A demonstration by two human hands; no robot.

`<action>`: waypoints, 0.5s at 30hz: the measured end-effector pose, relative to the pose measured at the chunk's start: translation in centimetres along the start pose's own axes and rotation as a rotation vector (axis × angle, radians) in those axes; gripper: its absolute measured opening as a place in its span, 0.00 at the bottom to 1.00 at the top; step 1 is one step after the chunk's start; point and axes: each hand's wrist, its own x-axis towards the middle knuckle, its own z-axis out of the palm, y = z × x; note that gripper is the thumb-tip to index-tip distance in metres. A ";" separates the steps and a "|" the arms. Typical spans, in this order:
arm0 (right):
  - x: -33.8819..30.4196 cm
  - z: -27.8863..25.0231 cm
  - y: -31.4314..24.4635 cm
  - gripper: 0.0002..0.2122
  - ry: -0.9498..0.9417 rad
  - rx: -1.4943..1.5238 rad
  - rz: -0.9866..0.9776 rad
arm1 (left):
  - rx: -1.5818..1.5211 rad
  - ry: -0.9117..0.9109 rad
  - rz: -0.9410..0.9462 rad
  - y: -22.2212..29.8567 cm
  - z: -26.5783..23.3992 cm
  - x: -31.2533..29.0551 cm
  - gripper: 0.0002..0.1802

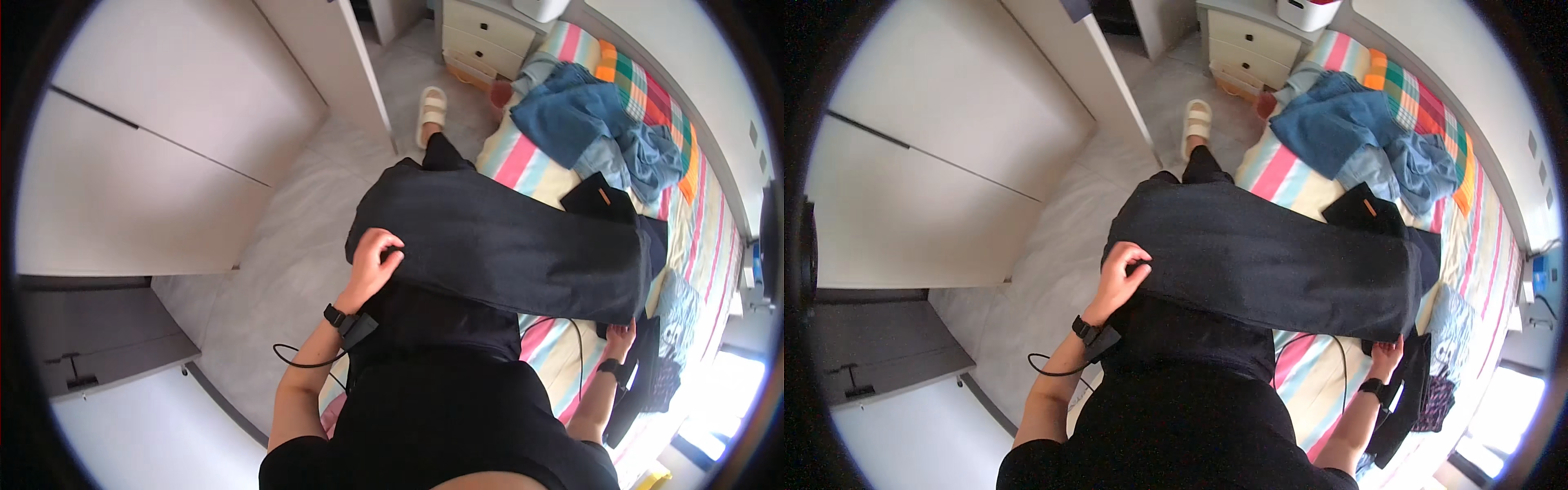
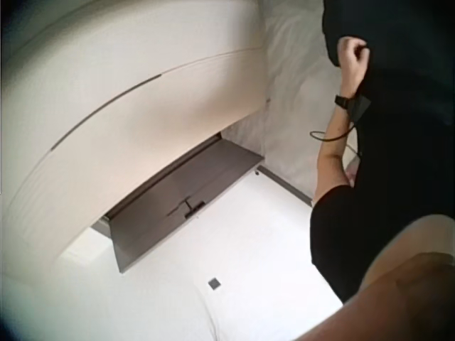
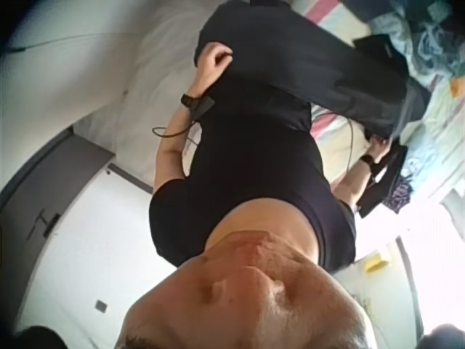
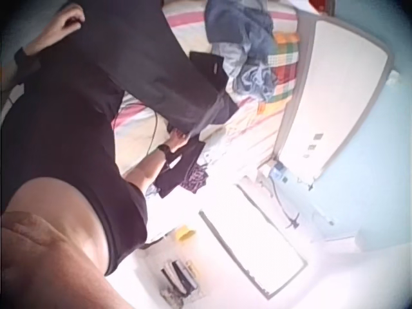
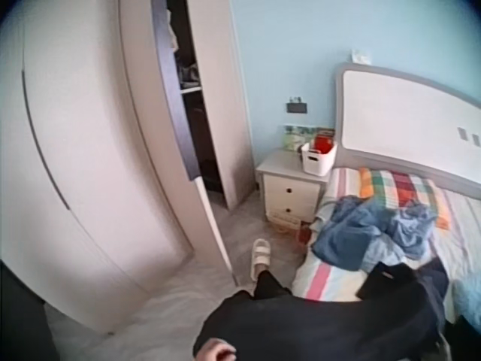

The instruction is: The recorder is seen folding various pieces of clothing on top of a bed.

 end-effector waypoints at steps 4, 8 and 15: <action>2.3 -1.1 -0.6 0.07 -0.085 -0.042 -0.050 | 0.011 0.373 -0.443 -7.2 -0.4 -3.4 0.25; 1.0 1.1 0.6 0.07 -0.026 -0.048 -0.028 | -0.911 0.259 -1.201 -10.9 -1.5 -4.7 0.38; 2.1 -0.7 -0.9 0.08 -0.013 0.013 -0.010 | -1.306 0.590 -1.240 -12.8 -1.2 -2.8 0.26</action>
